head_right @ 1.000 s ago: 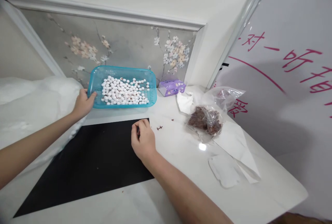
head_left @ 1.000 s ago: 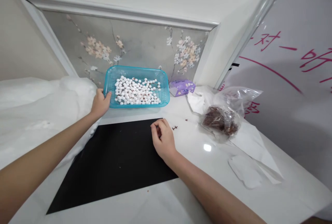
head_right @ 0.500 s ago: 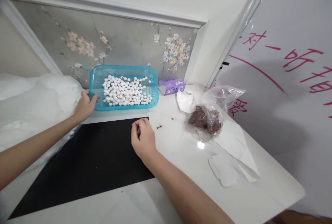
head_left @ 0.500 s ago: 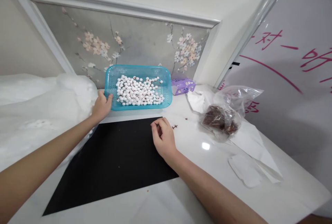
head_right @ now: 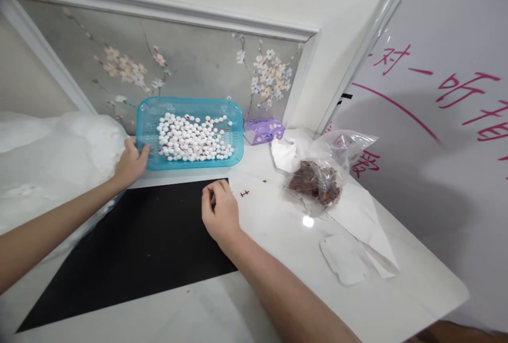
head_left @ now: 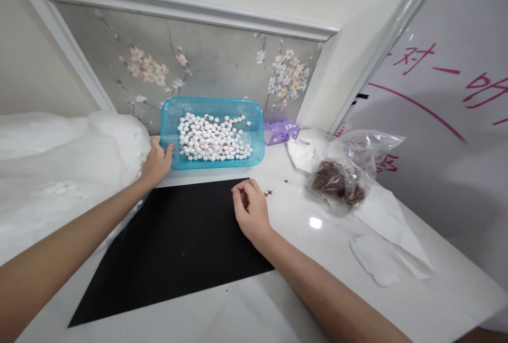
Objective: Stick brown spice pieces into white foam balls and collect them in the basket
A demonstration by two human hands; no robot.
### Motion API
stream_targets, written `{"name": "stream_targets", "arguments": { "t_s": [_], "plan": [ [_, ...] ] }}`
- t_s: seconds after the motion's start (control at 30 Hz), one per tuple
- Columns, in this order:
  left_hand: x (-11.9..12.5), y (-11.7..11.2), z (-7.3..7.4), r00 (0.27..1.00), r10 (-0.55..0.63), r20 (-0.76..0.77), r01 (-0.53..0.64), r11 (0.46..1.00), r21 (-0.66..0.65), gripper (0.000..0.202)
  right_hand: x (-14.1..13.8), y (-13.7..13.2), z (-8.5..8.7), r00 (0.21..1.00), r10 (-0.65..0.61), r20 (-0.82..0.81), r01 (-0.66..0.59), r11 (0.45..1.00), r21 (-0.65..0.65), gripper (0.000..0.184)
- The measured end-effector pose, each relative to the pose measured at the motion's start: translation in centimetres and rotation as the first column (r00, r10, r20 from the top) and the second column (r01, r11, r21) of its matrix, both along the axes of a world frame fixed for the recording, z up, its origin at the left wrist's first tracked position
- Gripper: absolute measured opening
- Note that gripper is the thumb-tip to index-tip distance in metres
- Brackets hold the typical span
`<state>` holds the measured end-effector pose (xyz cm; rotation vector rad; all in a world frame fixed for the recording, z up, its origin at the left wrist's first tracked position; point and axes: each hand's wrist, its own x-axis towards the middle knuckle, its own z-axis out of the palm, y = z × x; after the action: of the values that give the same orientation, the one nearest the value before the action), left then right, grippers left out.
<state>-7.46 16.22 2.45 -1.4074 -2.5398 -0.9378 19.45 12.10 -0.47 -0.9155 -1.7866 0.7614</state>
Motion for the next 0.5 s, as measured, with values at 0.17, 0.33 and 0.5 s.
{"name": "stream_targets", "arguments": {
  "t_s": [0.17, 0.33, 0.5],
  "plan": [
    [0.3, -0.1, 0.2, 0.999, 0.002, 0.050, -0.002, 1.000, -0.002, 0.038, 0.0, 0.0, 0.0, 1.000, -0.004, 0.000, 0.004, 1.000, -0.005, 0.017],
    [0.0, 0.3, 1.2, 0.983, 0.025, 0.180, -0.022, 1.000, -0.023, 0.032, 0.0, 0.1, 0.1, 1.000, -0.014, 0.000, 0.014, 1.000, -0.024, 0.017],
    [0.1, 1.0, 2.5, 0.877, 0.010, 0.481, 0.032, 0.996, -0.080, 0.024, 0.0, 0.1, 0.1, 1.000, -0.011, -0.003, 0.011, 0.999, -0.035, 0.017]
  ]
}}
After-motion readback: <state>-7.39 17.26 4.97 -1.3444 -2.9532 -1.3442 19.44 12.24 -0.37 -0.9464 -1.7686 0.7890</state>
